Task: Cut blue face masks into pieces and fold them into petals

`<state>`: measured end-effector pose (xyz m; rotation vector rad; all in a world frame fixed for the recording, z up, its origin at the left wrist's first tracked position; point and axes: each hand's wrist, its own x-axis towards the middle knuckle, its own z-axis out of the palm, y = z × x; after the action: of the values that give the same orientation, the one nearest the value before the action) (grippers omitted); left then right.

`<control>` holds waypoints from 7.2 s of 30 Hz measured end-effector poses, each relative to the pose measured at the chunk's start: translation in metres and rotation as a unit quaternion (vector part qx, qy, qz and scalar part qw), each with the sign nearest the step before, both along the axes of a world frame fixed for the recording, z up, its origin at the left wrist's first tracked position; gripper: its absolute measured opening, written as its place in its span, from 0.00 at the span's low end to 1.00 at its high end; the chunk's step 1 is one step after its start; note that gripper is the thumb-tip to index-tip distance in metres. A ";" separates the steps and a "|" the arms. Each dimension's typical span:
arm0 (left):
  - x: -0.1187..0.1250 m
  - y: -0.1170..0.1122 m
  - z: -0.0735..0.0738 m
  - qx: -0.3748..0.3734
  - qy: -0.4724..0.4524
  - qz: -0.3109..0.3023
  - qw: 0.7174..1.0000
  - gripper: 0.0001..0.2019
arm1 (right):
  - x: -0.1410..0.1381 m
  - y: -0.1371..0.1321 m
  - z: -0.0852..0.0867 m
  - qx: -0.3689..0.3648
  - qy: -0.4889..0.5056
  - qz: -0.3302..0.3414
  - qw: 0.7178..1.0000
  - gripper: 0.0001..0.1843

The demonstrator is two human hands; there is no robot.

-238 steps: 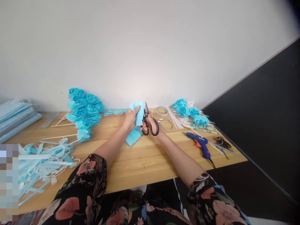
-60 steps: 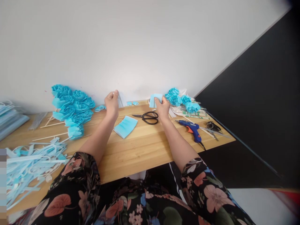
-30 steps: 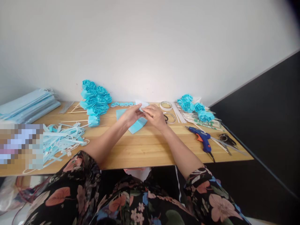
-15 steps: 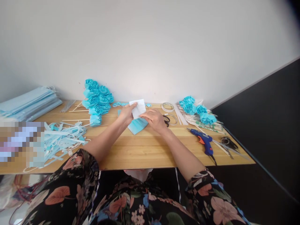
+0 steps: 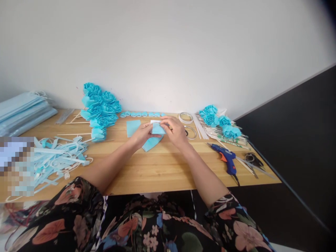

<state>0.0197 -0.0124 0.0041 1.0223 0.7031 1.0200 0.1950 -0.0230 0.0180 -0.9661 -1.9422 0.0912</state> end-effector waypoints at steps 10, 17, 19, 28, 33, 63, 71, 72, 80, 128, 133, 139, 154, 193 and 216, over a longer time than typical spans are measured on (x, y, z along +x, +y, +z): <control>0.004 -0.005 0.000 0.008 -0.016 -0.002 1.000 0.27 | 0.000 -0.001 0.001 -0.013 0.006 -0.012 1.000 0.07; 0.003 -0.006 0.003 0.044 0.064 0.047 0.996 0.25 | 0.000 0.000 -0.004 -0.041 0.045 -0.017 0.998 0.08; 0.002 -0.005 0.003 0.045 0.069 0.073 0.994 0.24 | 0.000 0.000 -0.003 -0.065 0.076 -0.014 0.995 0.11; 0.001 -0.002 0.001 0.062 0.021 0.098 0.993 0.22 | 0.007 0.008 -0.006 -0.230 0.194 0.007 0.954 0.22; 0.002 -0.003 0.001 0.056 0.030 0.082 0.995 0.23 | 0.006 0.008 -0.007 -0.204 0.189 -0.012 0.960 0.18; -0.007 0.005 0.005 0.328 0.272 0.185 0.885 0.08 | 0.002 0.004 -0.006 -0.141 0.096 0.015 0.985 0.16; 0.002 0.000 0.001 0.096 0.055 0.134 0.985 0.17 | -0.007 0.009 -0.021 -0.291 0.239 0.128 0.917 0.36; 0.003 0.000 0.000 0.093 0.052 0.132 0.985 0.16 | -0.008 0.008 -0.021 -0.287 0.238 0.120 0.920 0.34; 0.002 0.001 -0.003 0.052 0.037 0.123 0.990 0.19 | -0.005 0.009 -0.020 -0.279 0.224 0.083 0.930 0.27; -0.001 0.004 0.002 0.096 0.105 0.098 0.985 0.19 | 0.002 0.009 -0.012 -0.265 0.134 0.029 0.954 0.33; -0.003 0.006 0.003 0.089 0.097 0.106 0.986 0.19 | 0.004 0.010 -0.009 -0.258 0.135 0.003 0.957 0.28; -0.003 0.007 0.002 0.089 0.100 0.122 0.983 0.18 | 0.005 0.010 -0.010 -0.257 0.150 -0.001 0.955 0.28; -0.001 0.005 0.002 0.097 0.074 0.124 0.985 0.12 | 0.003 0.013 -0.016 -0.267 0.154 0.032 0.951 0.15; 0.000 0.001 0.002 0.074 0.079 0.114 0.988 0.12 | 0.002 0.017 -0.027 -0.298 0.263 0.059 0.916 0.24; 0.000 -0.002 -0.002 0.248 0.306 0.149 0.907 0.10 | 0.003 0.007 -0.008 -0.220 0.185 -0.001 0.958 0.15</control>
<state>0.0197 -0.0141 0.0022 1.7605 1.1719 1.1794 0.1976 -0.0163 0.0100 -1.1430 -1.5997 0.6805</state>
